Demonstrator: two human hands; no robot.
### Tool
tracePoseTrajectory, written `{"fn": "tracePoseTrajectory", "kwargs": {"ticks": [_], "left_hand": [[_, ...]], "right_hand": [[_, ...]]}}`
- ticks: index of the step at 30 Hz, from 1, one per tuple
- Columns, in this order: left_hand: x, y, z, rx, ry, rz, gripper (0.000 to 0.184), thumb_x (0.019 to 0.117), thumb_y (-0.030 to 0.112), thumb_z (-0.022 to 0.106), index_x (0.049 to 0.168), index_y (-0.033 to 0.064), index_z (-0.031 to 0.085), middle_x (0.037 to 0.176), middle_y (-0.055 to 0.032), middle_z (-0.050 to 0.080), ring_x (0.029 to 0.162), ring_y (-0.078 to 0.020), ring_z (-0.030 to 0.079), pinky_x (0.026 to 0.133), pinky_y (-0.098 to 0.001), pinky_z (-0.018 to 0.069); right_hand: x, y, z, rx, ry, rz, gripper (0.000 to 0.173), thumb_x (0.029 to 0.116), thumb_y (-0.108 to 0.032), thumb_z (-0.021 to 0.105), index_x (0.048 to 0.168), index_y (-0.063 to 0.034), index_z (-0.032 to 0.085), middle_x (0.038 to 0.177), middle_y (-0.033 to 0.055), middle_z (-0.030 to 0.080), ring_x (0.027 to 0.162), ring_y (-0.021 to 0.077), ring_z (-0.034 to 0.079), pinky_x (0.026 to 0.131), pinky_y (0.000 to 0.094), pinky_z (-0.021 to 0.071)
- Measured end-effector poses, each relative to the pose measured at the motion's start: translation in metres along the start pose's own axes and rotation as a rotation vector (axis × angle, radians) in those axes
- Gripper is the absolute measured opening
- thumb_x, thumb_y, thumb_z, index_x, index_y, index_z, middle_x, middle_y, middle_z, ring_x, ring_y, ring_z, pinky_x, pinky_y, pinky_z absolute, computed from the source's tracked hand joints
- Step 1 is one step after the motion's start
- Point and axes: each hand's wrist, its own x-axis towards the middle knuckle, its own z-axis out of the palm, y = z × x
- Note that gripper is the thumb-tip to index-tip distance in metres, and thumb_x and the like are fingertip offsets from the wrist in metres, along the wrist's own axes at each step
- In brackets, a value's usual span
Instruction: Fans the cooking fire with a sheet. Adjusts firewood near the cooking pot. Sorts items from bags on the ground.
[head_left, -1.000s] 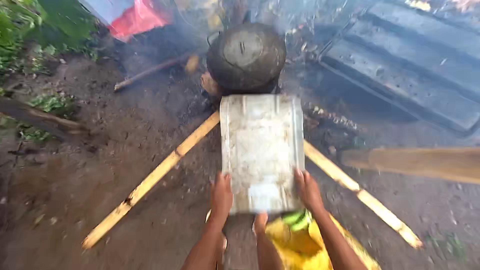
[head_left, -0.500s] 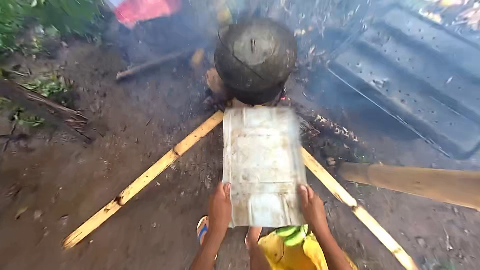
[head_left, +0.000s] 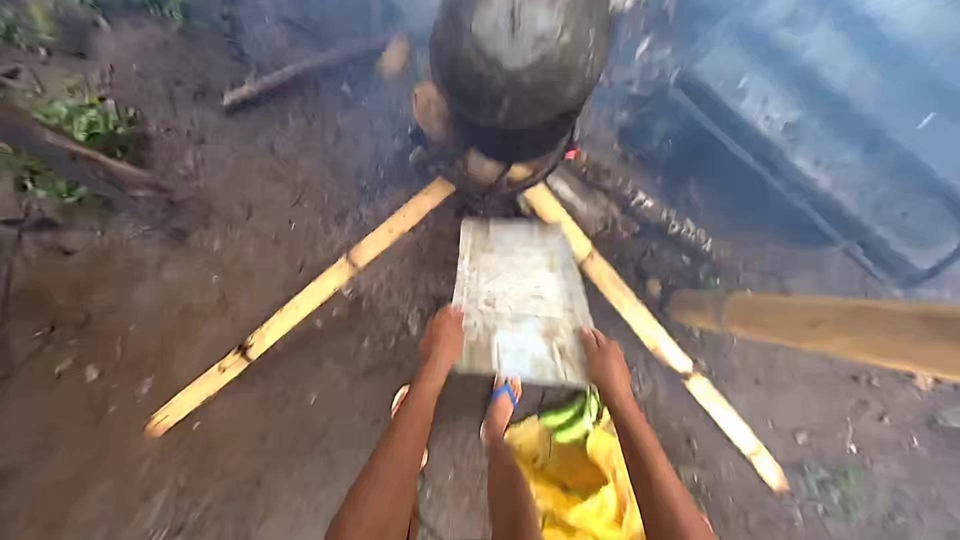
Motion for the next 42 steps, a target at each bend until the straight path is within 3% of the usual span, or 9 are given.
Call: {"fn": "tracePoseTrajectory", "kwargs": {"ticks": [4, 7, 9, 12, 14, 17, 20, 30, 42], "left_hand": [[-0.012, -0.015, 0.013, 0.056, -0.022, -0.064, 0.054, 0.1122, 0.037, 0.036, 0.139, -0.0047, 0.056, 0.136, -0.0299, 0.060, 0.130, -0.0442, 0.057, 0.108, -0.0614, 0.0437], [0.010, 0.015, -0.011, 0.038, 0.106, 0.034, 0.053, 0.1129, 0.037, 0.036, 0.138, -0.0045, 0.057, 0.130, -0.0301, 0.063, 0.125, -0.0454, 0.060, 0.104, -0.0627, 0.0456], [-0.022, -0.019, 0.009, 0.068, -0.031, -0.095, 0.053, 0.1130, 0.037, 0.033, 0.140, -0.0024, 0.056, 0.135, -0.0278, 0.061, 0.129, -0.0427, 0.058, 0.108, -0.0610, 0.0439], [-0.003, 0.004, -0.009, 0.014, 0.138, -0.012, 0.053, 0.1130, 0.037, 0.035, 0.136, -0.0049, 0.059, 0.126, -0.0303, 0.065, 0.122, -0.0458, 0.062, 0.103, -0.0630, 0.0462], [-0.020, -0.020, 0.007, 0.044, 0.038, -0.112, 0.054, 0.1132, 0.037, 0.033, 0.138, -0.0043, 0.057, 0.132, -0.0304, 0.062, 0.126, -0.0452, 0.059, 0.106, -0.0626, 0.0443], [-0.001, 0.001, -0.007, -0.016, 0.139, -0.019, 0.053, 0.1131, 0.036, 0.035, 0.133, -0.0061, 0.060, 0.127, -0.0307, 0.064, 0.123, -0.0454, 0.061, 0.103, -0.0631, 0.0457], [-0.017, -0.030, 0.013, -0.009, 0.037, -0.102, 0.052, 0.1128, 0.035, 0.035, 0.136, -0.0046, 0.059, 0.134, -0.0294, 0.061, 0.128, -0.0436, 0.058, 0.107, -0.0615, 0.0437], [0.007, -0.037, -0.006, -0.033, 0.025, -0.036, 0.054, 0.1134, 0.035, 0.034, 0.131, -0.0084, 0.059, 0.127, -0.0321, 0.062, 0.124, -0.0449, 0.060, 0.105, -0.0604, 0.0448], [-0.027, -0.027, -0.008, -0.102, 0.031, -0.032, 0.049, 0.1131, 0.031, 0.037, 0.132, -0.0091, 0.059, 0.125, -0.0322, 0.064, 0.123, -0.0446, 0.060, 0.106, -0.0599, 0.0437]], "right_hand": [[-0.019, 0.021, 0.012, 0.005, -0.034, 0.055, 0.051, 0.1124, -0.034, 0.041, 0.121, 0.0099, 0.065, 0.117, 0.0333, 0.067, 0.114, 0.0459, 0.064, 0.101, 0.0618, 0.0473], [0.018, -0.019, 0.001, 0.058, 0.070, -0.038, 0.050, 0.1129, -0.032, 0.041, 0.117, 0.0106, 0.067, 0.112, 0.0322, 0.068, 0.110, 0.0447, 0.066, 0.097, 0.0616, 0.0476], [-0.022, 0.012, 0.014, 0.010, -0.043, 0.128, 0.050, 0.1127, -0.034, 0.040, 0.121, 0.0081, 0.067, 0.119, 0.0308, 0.067, 0.117, 0.0431, 0.064, 0.104, 0.0606, 0.0459], [0.007, -0.019, 0.006, 0.087, 0.095, -0.034, 0.048, 0.1125, -0.031, 0.041, 0.117, 0.0081, 0.068, 0.108, 0.0297, 0.070, 0.106, 0.0423, 0.067, 0.095, 0.0609, 0.0493], [-0.021, 0.007, 0.019, 0.076, -0.023, 0.074, 0.049, 0.1129, -0.031, 0.040, 0.124, 0.0089, 0.066, 0.118, 0.0321, 0.067, 0.115, 0.0443, 0.064, 0.103, 0.0615, 0.0460], [0.005, -0.016, 0.007, 0.147, 0.062, -0.031, 0.046, 0.1121, -0.030, 0.043, 0.121, 0.0077, 0.067, 0.111, 0.0284, 0.069, 0.106, 0.0396, 0.067, 0.095, 0.0594, 0.0503], [-0.022, 0.019, 0.035, 0.163, 0.060, 0.072, 0.045, 0.1115, -0.032, 0.045, 0.118, 0.0068, 0.068, 0.108, 0.0278, 0.069, 0.102, 0.0382, 0.067, 0.093, 0.0573, 0.0513], [-0.012, -0.007, 0.039, 0.201, 0.062, 0.016, 0.046, 0.1119, -0.030, 0.044, 0.120, 0.0086, 0.068, 0.111, 0.0301, 0.069, 0.106, 0.0416, 0.067, 0.096, 0.0609, 0.0495], [-0.023, -0.006, 0.018, 0.257, 0.016, 0.090, 0.041, 0.1113, -0.027, 0.046, 0.116, 0.0078, 0.068, 0.101, 0.0215, 0.070, 0.092, 0.0273, 0.068, 0.086, 0.0487, 0.0538]]}}
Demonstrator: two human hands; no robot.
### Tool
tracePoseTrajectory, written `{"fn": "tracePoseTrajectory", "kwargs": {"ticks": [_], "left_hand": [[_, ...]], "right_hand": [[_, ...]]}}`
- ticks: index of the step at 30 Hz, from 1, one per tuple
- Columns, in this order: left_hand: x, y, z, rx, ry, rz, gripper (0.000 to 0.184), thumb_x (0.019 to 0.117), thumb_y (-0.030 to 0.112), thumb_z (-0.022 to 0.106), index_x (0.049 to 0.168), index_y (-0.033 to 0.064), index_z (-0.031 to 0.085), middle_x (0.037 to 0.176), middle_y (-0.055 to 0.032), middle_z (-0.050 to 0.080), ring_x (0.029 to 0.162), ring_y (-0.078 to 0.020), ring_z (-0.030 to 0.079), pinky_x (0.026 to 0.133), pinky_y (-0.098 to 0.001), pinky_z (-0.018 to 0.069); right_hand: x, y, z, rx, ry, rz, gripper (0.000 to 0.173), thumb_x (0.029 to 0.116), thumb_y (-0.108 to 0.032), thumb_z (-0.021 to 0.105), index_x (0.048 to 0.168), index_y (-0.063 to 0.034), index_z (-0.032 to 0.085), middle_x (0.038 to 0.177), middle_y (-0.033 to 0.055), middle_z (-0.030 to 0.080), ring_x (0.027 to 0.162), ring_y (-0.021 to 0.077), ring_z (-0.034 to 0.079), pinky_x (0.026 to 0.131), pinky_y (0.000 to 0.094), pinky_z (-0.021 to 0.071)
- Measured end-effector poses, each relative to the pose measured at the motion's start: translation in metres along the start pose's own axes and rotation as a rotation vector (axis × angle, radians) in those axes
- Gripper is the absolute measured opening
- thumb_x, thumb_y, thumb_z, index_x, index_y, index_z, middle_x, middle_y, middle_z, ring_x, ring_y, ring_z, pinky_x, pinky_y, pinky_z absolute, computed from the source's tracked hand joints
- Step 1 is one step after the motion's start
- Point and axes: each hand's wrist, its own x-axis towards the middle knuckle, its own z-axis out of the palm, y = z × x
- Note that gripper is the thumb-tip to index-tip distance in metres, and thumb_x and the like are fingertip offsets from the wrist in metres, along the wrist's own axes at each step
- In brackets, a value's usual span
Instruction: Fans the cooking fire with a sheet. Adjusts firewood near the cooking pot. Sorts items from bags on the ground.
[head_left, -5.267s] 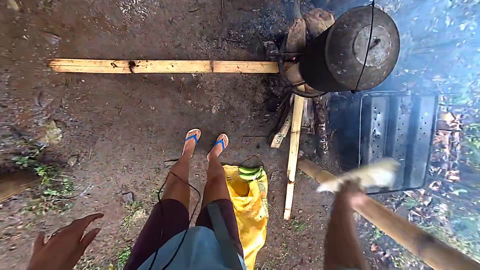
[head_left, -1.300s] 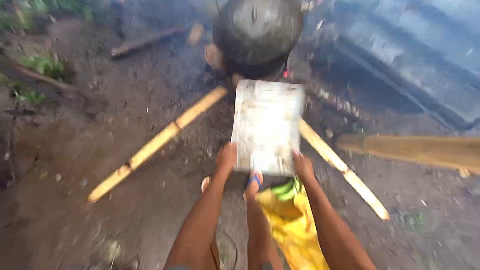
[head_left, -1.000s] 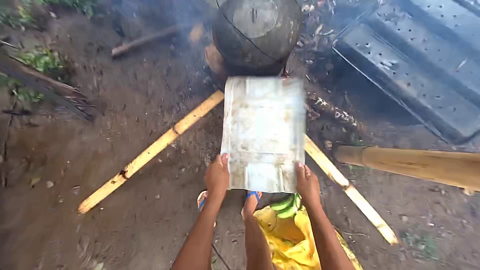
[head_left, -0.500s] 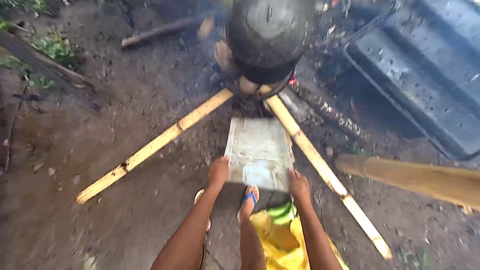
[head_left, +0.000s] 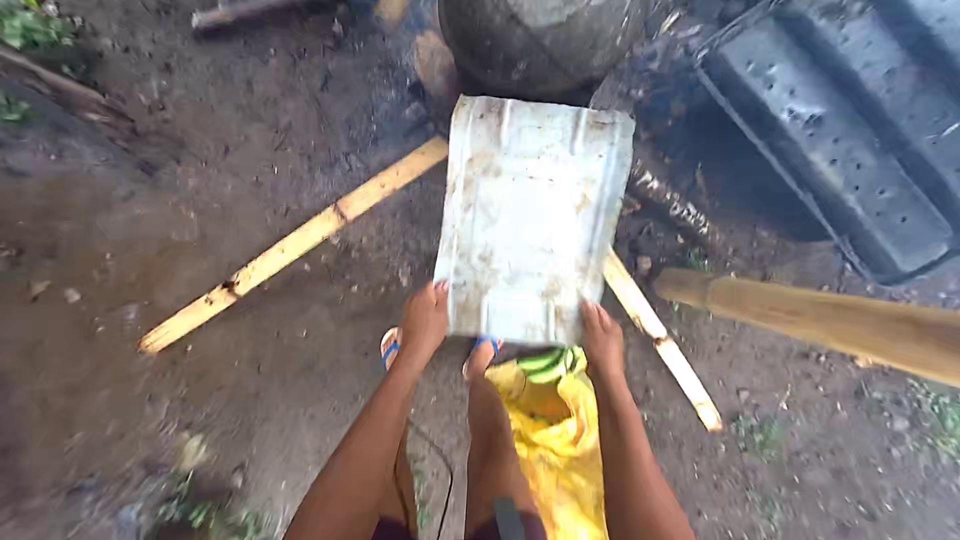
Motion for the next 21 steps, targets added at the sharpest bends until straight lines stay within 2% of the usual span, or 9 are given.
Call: {"fn": "tracePoseTrajectory", "kwargs": {"ticks": [3, 5, 8, 10, 12, 14, 16, 19, 21], "left_hand": [[0.020, -0.011, 0.023, 0.010, -0.112, -0.147, 0.047, 0.1116, 0.031, 0.040, 0.133, -0.0075, 0.059, 0.132, -0.0319, 0.061, 0.127, -0.0451, 0.058, 0.107, -0.0615, 0.0439], [0.005, -0.030, 0.024, 0.024, -0.184, -0.182, 0.048, 0.1124, 0.031, 0.038, 0.136, -0.0067, 0.055, 0.130, -0.0312, 0.061, 0.122, -0.0438, 0.061, 0.103, -0.0599, 0.0468], [-0.018, -0.063, 0.017, -0.059, -0.170, -0.215, 0.046, 0.1128, 0.029, 0.038, 0.137, -0.0073, 0.053, 0.123, -0.0316, 0.062, 0.107, -0.0418, 0.066, 0.094, -0.0573, 0.0519], [-0.026, -0.079, 0.004, -0.091, -0.153, -0.247, 0.043, 0.1123, 0.025, 0.040, 0.139, -0.0067, 0.052, 0.121, -0.0315, 0.063, 0.104, -0.0411, 0.067, 0.093, -0.0569, 0.0525], [-0.036, -0.083, -0.015, -0.102, -0.169, -0.292, 0.039, 0.1124, 0.023, 0.040, 0.136, -0.0044, 0.053, 0.113, -0.0266, 0.064, 0.091, -0.0337, 0.068, 0.084, -0.0500, 0.0557], [-0.052, -0.086, -0.038, -0.195, -0.161, -0.330, 0.036, 0.1127, 0.023, 0.038, 0.133, -0.0018, 0.053, 0.096, -0.0171, 0.062, 0.069, -0.0211, 0.063, 0.066, -0.0375, 0.0552], [-0.069, -0.093, -0.068, -0.398, -0.075, -0.314, 0.040, 0.1142, 0.029, 0.034, 0.131, -0.0017, 0.053, 0.082, -0.0122, 0.061, 0.058, -0.0161, 0.059, 0.056, -0.0321, 0.0530], [-0.086, -0.130, -0.115, -0.649, 0.070, -0.055, 0.056, 0.1134, 0.040, 0.019, 0.134, -0.0006, 0.052, 0.071, -0.0016, 0.065, 0.057, -0.0101, 0.063, 0.057, -0.0278, 0.0566], [-0.092, -0.167, -0.134, -0.651, 0.181, 0.026, 0.053, 0.1130, 0.037, 0.021, 0.141, 0.0021, 0.050, 0.074, -0.0007, 0.067, 0.060, -0.0091, 0.066, 0.060, -0.0279, 0.0590]], "right_hand": [[0.032, 0.029, 0.012, -0.165, -0.097, 0.060, 0.044, 0.1116, -0.030, 0.045, 0.124, 0.0078, 0.064, 0.113, 0.0309, 0.067, 0.102, 0.0415, 0.067, 0.092, 0.0585, 0.0527], [0.013, 0.033, 0.010, -0.401, -0.118, -0.002, 0.046, 0.1117, -0.032, 0.044, 0.141, 0.0011, 0.057, 0.128, 0.0300, 0.065, 0.119, 0.0452, 0.064, 0.102, 0.0622, 0.0483], [-0.042, 0.025, 0.010, -0.659, -0.176, -0.360, 0.076, 0.1013, -0.046, 0.060, 0.159, -0.0016, 0.037, 0.161, 0.0291, 0.038, 0.149, 0.0489, 0.036, 0.117, 0.0722, 0.0268], [-0.074, 0.019, 0.025, -0.762, -0.377, -0.597, 0.094, 0.0868, -0.058, 0.073, 0.159, -0.0074, 0.040, 0.166, 0.0271, 0.029, 0.155, 0.0482, 0.021, 0.121, 0.0747, 0.0143], [-0.087, 0.007, 0.054, -0.885, -0.523, -0.668, 0.091, 0.0847, -0.049, 0.080, 0.162, -0.0221, 0.038, 0.168, 0.0229, 0.026, 0.158, 0.0445, 0.017, 0.123, 0.0718, 0.0098], [-0.091, -0.001, 0.092, -0.868, -0.480, -0.778, 0.075, 0.0879, -0.012, 0.075, 0.156, -0.0278, 0.049, 0.161, 0.0226, 0.042, 0.150, 0.0444, 0.037, 0.120, 0.0705, 0.0264], [-0.099, -0.014, 0.127, -0.716, -0.424, -0.948, 0.065, 0.0873, 0.009, 0.064, 0.143, -0.0237, 0.064, 0.144, 0.0199, 0.062, 0.133, 0.0432, 0.059, 0.103, 0.0631, 0.0511], [-0.103, -0.061, 0.150, -0.355, -0.453, -1.006, 0.045, 0.0905, 0.008, 0.061, 0.128, -0.0119, 0.075, 0.126, 0.0151, 0.074, 0.116, 0.0342, 0.072, 0.097, 0.0567, 0.0580], [-0.090, -0.070, 0.135, -0.083, -0.419, -0.775, 0.019, 0.0955, -0.006, 0.067, 0.111, 0.0000, 0.077, 0.101, 0.0113, 0.078, 0.094, 0.0186, 0.075, 0.090, 0.0420, 0.0607]]}}
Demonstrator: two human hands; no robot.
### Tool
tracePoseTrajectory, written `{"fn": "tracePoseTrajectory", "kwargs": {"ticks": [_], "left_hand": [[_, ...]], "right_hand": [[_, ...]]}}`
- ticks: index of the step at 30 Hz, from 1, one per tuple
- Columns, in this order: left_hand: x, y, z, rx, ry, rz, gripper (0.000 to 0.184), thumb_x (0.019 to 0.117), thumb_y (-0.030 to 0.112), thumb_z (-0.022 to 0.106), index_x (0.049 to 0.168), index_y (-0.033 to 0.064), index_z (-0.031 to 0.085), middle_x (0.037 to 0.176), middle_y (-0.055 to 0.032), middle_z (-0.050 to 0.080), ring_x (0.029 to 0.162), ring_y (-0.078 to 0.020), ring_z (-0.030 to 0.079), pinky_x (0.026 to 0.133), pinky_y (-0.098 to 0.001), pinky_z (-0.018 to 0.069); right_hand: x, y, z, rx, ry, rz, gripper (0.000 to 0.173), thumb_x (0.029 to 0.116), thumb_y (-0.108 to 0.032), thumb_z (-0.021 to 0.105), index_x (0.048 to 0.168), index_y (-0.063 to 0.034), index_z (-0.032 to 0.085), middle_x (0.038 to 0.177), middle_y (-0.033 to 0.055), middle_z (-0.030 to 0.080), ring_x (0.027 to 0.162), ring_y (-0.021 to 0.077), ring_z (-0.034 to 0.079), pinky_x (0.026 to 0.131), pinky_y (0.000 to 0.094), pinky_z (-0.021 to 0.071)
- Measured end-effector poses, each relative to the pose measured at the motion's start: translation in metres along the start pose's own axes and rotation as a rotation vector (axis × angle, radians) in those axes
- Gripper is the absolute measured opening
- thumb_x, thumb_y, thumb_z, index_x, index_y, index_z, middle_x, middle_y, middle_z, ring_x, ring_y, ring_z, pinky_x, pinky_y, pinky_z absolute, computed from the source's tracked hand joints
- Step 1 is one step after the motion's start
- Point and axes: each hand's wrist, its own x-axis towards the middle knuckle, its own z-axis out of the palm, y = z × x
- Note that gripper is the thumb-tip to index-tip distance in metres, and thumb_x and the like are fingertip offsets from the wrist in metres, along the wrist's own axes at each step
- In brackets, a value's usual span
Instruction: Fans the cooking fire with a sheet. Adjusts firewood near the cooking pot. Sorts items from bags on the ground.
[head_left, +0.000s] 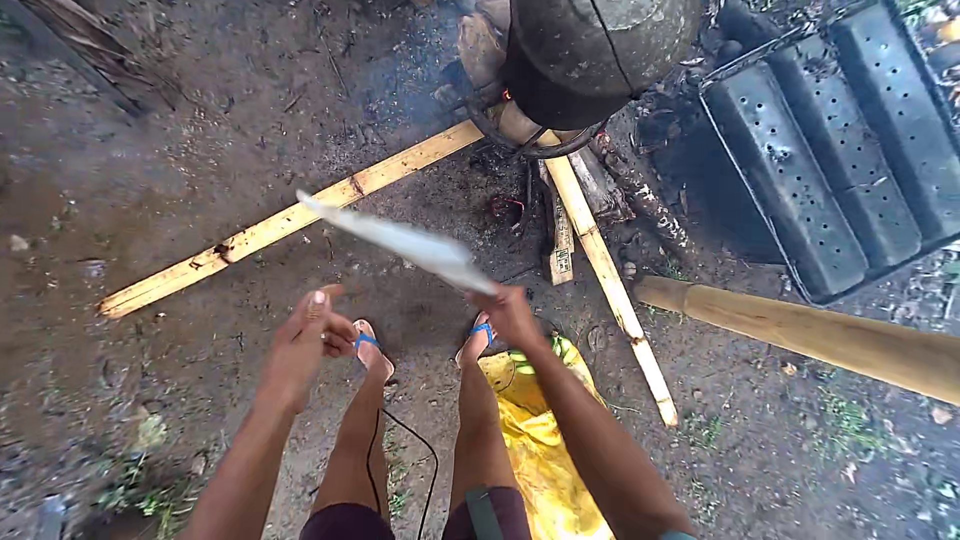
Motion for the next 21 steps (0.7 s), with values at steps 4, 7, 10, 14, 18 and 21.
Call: {"fn": "tracePoseTrajectory", "kwargs": {"ticks": [4, 7, 10, 14, 18, 21], "left_hand": [[-0.012, -0.054, -0.080, 0.093, 0.065, -0.003, 0.044, 0.1124, 0.030, 0.034, 0.142, 0.0004, 0.049, 0.082, -0.0055, 0.069, 0.066, -0.0105, 0.067, 0.066, -0.0305, 0.0591], [-0.031, -0.100, -0.129, 0.062, 0.097, -0.058, 0.043, 0.1109, 0.027, 0.038, 0.140, -0.0025, 0.049, 0.083, -0.0066, 0.068, 0.067, -0.0102, 0.067, 0.067, -0.0313, 0.0594], [-0.041, -0.134, -0.153, 0.022, 0.138, -0.137, 0.039, 0.1106, 0.025, 0.040, 0.138, -0.0008, 0.051, 0.083, -0.0053, 0.068, 0.067, -0.0075, 0.067, 0.066, -0.0276, 0.0584], [-0.038, -0.153, -0.155, 0.039, 0.080, -0.150, 0.038, 0.1094, 0.021, 0.045, 0.142, 0.0011, 0.051, 0.090, -0.0116, 0.069, 0.073, -0.0156, 0.069, 0.070, -0.0355, 0.0590], [-0.037, -0.165, -0.183, 0.232, 0.050, -0.076, 0.043, 0.1083, 0.022, 0.048, 0.147, 0.0028, 0.049, 0.097, -0.0225, 0.071, 0.083, -0.0348, 0.072, 0.080, -0.0569, 0.0571], [-0.052, -0.195, -0.234, 0.297, 0.054, -0.145, 0.048, 0.1090, 0.024, 0.047, 0.149, -0.0011, 0.045, 0.105, -0.0290, 0.069, 0.091, -0.0418, 0.071, 0.086, -0.0623, 0.0548]], "right_hand": [[-0.057, 0.047, -0.096, 0.144, 0.619, 0.475, 0.028, 0.0999, -0.008, 0.065, 0.122, 0.0092, 0.062, 0.105, 0.0174, 0.073, 0.091, 0.0202, 0.073, 0.082, 0.0404, 0.0635], [-0.104, 0.058, -0.138, -0.204, 1.072, 0.793, 0.046, 0.1027, -0.019, 0.062, 0.139, 0.0072, 0.054, 0.130, 0.0287, 0.064, 0.116, 0.0385, 0.065, 0.098, 0.0544, 0.0531], [-0.090, 0.029, -0.094, -0.260, 1.129, 0.832, 0.045, 0.1015, -0.021, 0.063, 0.135, 0.0095, 0.057, 0.124, 0.0322, 0.065, 0.113, 0.0426, 0.065, 0.098, 0.0578, 0.0509], [-0.009, -0.054, 0.056, 0.226, 0.490, 0.368, 0.018, 0.0986, -0.003, 0.063, 0.113, 0.0086, 0.065, 0.094, 0.0139, 0.074, 0.083, 0.0181, 0.073, 0.078, 0.0387, 0.0636], [0.047, -0.104, 0.115, 0.422, 0.123, 0.163, 0.012, 0.0936, 0.005, 0.063, 0.104, 0.0039, 0.068, 0.089, 0.0083, 0.076, 0.084, 0.0148, 0.074, 0.082, 0.0362, 0.0634], [0.018, -0.050, 0.044, 0.258, 0.472, 0.313, 0.020, 0.0999, -0.002, 0.062, 0.117, 0.0079, 0.062, 0.097, 0.0158, 0.074, 0.086, 0.0206, 0.074, 0.078, 0.0399, 0.0640]]}}
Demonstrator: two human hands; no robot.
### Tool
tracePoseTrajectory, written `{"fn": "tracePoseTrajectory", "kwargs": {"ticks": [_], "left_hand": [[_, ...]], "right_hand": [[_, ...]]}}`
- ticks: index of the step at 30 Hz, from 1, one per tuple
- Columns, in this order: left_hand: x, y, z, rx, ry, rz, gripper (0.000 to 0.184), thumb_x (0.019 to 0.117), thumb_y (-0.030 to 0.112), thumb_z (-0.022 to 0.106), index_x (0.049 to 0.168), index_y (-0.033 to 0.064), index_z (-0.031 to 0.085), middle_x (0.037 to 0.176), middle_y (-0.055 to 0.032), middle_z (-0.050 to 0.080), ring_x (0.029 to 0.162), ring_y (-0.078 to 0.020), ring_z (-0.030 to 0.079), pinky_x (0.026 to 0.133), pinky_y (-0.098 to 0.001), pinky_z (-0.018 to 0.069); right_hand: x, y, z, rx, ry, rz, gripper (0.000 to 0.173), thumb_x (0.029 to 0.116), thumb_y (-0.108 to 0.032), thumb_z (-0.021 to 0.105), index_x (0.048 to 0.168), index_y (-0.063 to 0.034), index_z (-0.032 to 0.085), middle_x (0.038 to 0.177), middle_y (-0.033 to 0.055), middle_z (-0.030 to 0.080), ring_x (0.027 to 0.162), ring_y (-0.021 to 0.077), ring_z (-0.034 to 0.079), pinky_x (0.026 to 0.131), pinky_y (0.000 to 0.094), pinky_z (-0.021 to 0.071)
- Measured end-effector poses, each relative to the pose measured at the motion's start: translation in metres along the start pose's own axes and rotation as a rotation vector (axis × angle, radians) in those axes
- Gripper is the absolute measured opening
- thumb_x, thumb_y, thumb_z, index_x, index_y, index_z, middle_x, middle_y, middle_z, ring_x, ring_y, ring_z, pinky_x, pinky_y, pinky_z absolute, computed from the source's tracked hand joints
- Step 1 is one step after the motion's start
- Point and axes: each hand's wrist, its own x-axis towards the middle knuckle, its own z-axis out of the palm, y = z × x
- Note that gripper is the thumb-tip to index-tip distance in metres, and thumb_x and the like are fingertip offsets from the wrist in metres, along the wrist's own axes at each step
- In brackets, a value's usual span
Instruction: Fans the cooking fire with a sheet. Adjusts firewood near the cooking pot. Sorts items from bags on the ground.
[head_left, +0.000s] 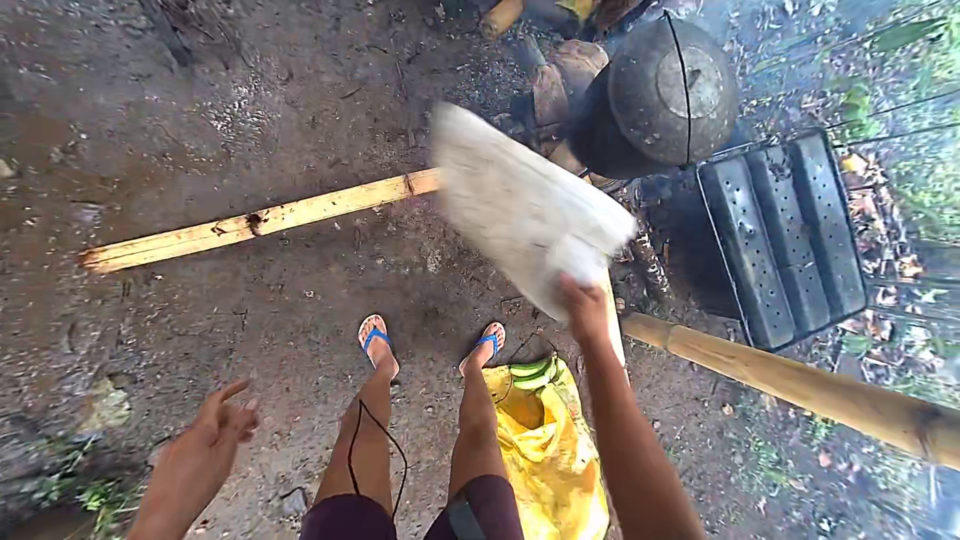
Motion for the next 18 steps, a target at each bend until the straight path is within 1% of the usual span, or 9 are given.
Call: {"fn": "tracePoseTrajectory", "kwargs": {"ticks": [3, 5, 6, 8, 10, 11, 14, 16, 18], "left_hand": [[-0.014, -0.051, -0.036, 0.018, -0.012, -0.115, 0.051, 0.1088, 0.022, 0.047, 0.150, -0.0073, 0.040, 0.113, -0.0350, 0.066, 0.098, -0.0452, 0.070, 0.092, -0.0616, 0.0534], [-0.023, -0.078, -0.046, 0.029, -0.002, -0.181, 0.051, 0.1086, 0.022, 0.046, 0.149, -0.0085, 0.040, 0.117, -0.0362, 0.064, 0.100, -0.0440, 0.070, 0.093, -0.0589, 0.0536], [-0.026, -0.086, -0.047, 0.035, -0.006, -0.216, 0.051, 0.1088, 0.024, 0.046, 0.149, -0.0078, 0.040, 0.118, -0.0350, 0.064, 0.100, -0.0422, 0.070, 0.093, -0.0572, 0.0539], [-0.026, -0.093, -0.042, 0.038, -0.036, -0.241, 0.051, 0.1086, 0.024, 0.047, 0.149, -0.0071, 0.040, 0.118, -0.0340, 0.065, 0.100, -0.0420, 0.070, 0.093, -0.0570, 0.0542], [-0.018, -0.088, -0.030, 0.039, -0.084, -0.211, 0.051, 0.1087, 0.024, 0.047, 0.149, -0.0065, 0.041, 0.117, -0.0343, 0.066, 0.101, -0.0454, 0.070, 0.094, -0.0609, 0.0530], [-0.013, -0.084, -0.024, 0.049, -0.105, -0.192, 0.051, 0.1089, 0.025, 0.048, 0.149, -0.0052, 0.042, 0.115, -0.0331, 0.067, 0.101, -0.0462, 0.070, 0.094, -0.0626, 0.0526], [0.002, -0.072, -0.013, 0.067, -0.127, -0.140, 0.048, 0.1084, 0.022, 0.051, 0.149, -0.0017, 0.045, 0.112, -0.0326, 0.068, 0.099, -0.0500, 0.069, 0.092, -0.0689, 0.0504], [0.007, -0.077, -0.014, 0.063, -0.122, -0.133, 0.047, 0.1082, 0.022, 0.051, 0.149, -0.0016, 0.046, 0.110, -0.0333, 0.069, 0.097, -0.0508, 0.069, 0.090, -0.0694, 0.0503], [0.005, -0.094, -0.026, 0.054, -0.137, -0.186, 0.049, 0.1086, 0.022, 0.049, 0.151, -0.0024, 0.042, 0.113, -0.0332, 0.068, 0.099, -0.0481, 0.069, 0.092, -0.0658, 0.0514]], "right_hand": [[-0.015, 0.028, -0.107, -0.173, 0.552, 0.139, 0.045, 0.1057, -0.012, 0.056, 0.147, 0.0031, 0.045, 0.127, 0.0241, 0.064, 0.102, 0.0294, 0.070, 0.082, 0.0462, 0.0604], [-0.026, 0.035, -0.136, -0.310, 0.846, 0.241, 0.054, 0.1040, -0.017, 0.058, 0.152, 0.0012, 0.041, 0.140, 0.0272, 0.057, 0.120, 0.0384, 0.063, 0.097, 0.0548, 0.0540], [-0.031, 0.035, -0.131, -0.360, 0.901, 0.264, 0.055, 0.1026, -0.018, 0.059, 0.150, 0.0036, 0.043, 0.142, 0.0295, 0.056, 0.125, 0.0419, 0.060, 0.102, 0.0577, 0.0504], [-0.040, 0.026, -0.080, -0.402, 0.795, 0.234, 0.047, 0.1008, -0.016, 0.063, 0.138, 0.0095, 0.052, 0.126, 0.0313, 0.063, 0.110, 0.0410, 0.066, 0.093, 0.0567, 0.0541], [-0.038, 0.016, 0.003, -0.265, 0.468, 0.103, 0.032, 0.0999, -0.007, 0.063, 0.127, 0.0100, 0.057, 0.104, 0.0211, 0.068, 0.085, 0.0241, 0.068, 0.076, 0.0423, 0.0596], [-0.038, 0.011, 0.047, -0.161, 0.259, 0.039, 0.026, 0.0994, -0.003, 0.062, 0.122, 0.0104, 0.059, 0.098, 0.0174, 0.070, 0.082, 0.0191, 0.070, 0.073, 0.0378, 0.0620], [-0.050, -0.015, 0.154, -0.014, -0.289, -0.065, 0.017, 0.0965, 0.003, 0.062, 0.113, 0.0079, 0.064, 0.094, 0.0121, 0.073, 0.086, 0.0161, 0.073, 0.082, 0.0362, 0.0626], [-0.052, -0.020, 0.175, 0.016, -0.434, -0.085, 0.016, 0.0947, 0.004, 0.065, 0.110, 0.0043, 0.068, 0.094, 0.0092, 0.075, 0.088, 0.0145, 0.073, 0.085, 0.0354, 0.0623], [-0.038, -0.002, 0.138, -0.046, -0.310, -0.064, 0.017, 0.0955, 0.001, 0.066, 0.112, 0.0058, 0.067, 0.095, 0.0128, 0.075, 0.087, 0.0183, 0.074, 0.083, 0.0387, 0.0634]]}}
